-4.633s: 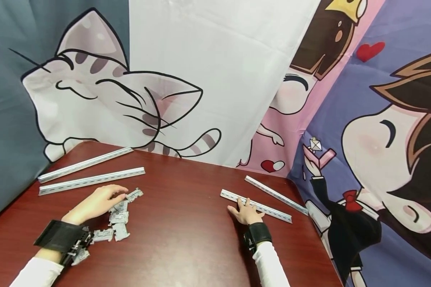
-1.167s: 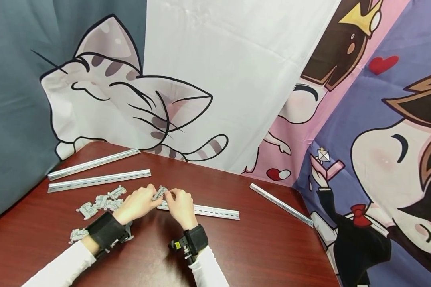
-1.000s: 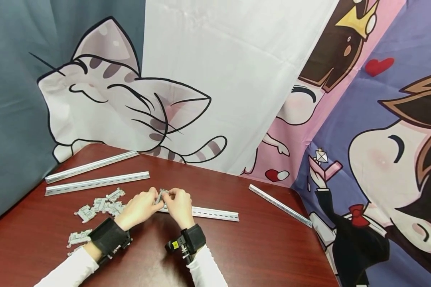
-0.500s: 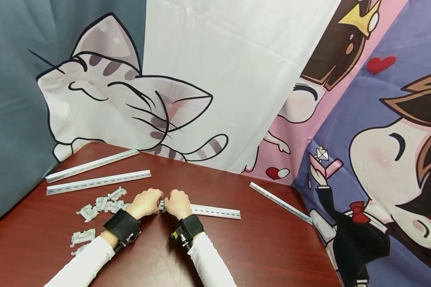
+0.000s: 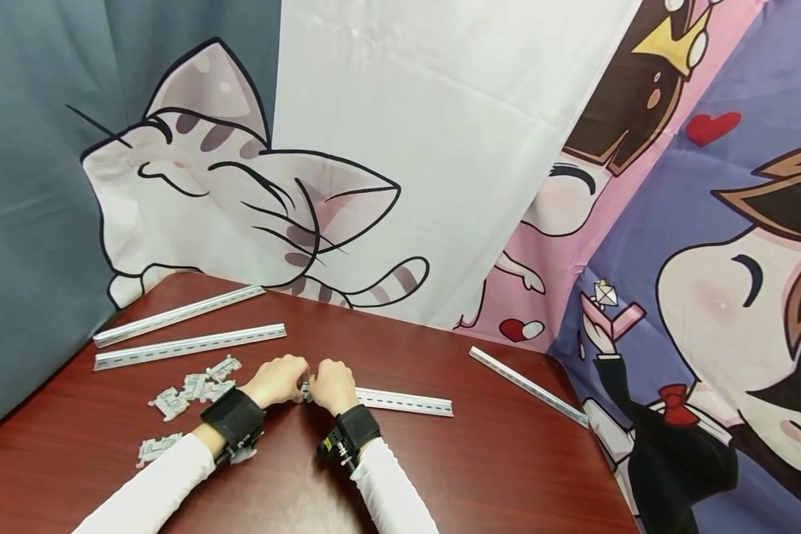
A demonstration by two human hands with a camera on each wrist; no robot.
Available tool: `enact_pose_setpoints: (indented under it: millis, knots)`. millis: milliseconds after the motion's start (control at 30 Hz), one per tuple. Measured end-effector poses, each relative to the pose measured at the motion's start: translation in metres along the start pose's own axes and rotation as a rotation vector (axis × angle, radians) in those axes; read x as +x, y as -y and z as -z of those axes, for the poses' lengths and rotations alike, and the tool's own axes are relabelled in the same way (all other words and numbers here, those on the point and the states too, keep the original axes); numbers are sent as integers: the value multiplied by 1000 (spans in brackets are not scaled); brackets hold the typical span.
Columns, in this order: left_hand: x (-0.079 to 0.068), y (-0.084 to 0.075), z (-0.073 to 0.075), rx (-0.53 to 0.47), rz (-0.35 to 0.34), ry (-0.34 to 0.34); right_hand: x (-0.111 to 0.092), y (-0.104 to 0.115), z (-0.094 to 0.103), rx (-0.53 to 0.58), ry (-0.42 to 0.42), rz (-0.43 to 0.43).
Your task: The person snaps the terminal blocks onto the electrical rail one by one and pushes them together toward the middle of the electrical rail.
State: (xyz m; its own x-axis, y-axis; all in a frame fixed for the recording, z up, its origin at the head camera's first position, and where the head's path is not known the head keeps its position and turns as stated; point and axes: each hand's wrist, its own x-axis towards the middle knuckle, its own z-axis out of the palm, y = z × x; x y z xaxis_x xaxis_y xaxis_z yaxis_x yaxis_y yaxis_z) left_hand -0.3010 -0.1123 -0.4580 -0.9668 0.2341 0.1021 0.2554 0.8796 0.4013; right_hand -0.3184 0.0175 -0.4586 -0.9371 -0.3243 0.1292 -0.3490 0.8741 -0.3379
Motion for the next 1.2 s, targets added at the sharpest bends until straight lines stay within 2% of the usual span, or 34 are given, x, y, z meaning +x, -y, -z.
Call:
enact_pose_setpoints:
  millis: [300,533,800,1000,1200]
  knots:
    - [5,0,-1,14,-58,-49,8,2,-1,-2,4,17]
    - [2,-1,-5,2,-50,-80,11,1,-5,32,57,-29]
    - [0,0,-9,-15,-43,-108,8,4,-10,-1,12,5]
    - [-2,1,-10,-23,-45,-142,9,8,-15,-73,-28,30]
    - [-1,2,-9,-21,-46,-140,11,7,-18,-45,-62,45]
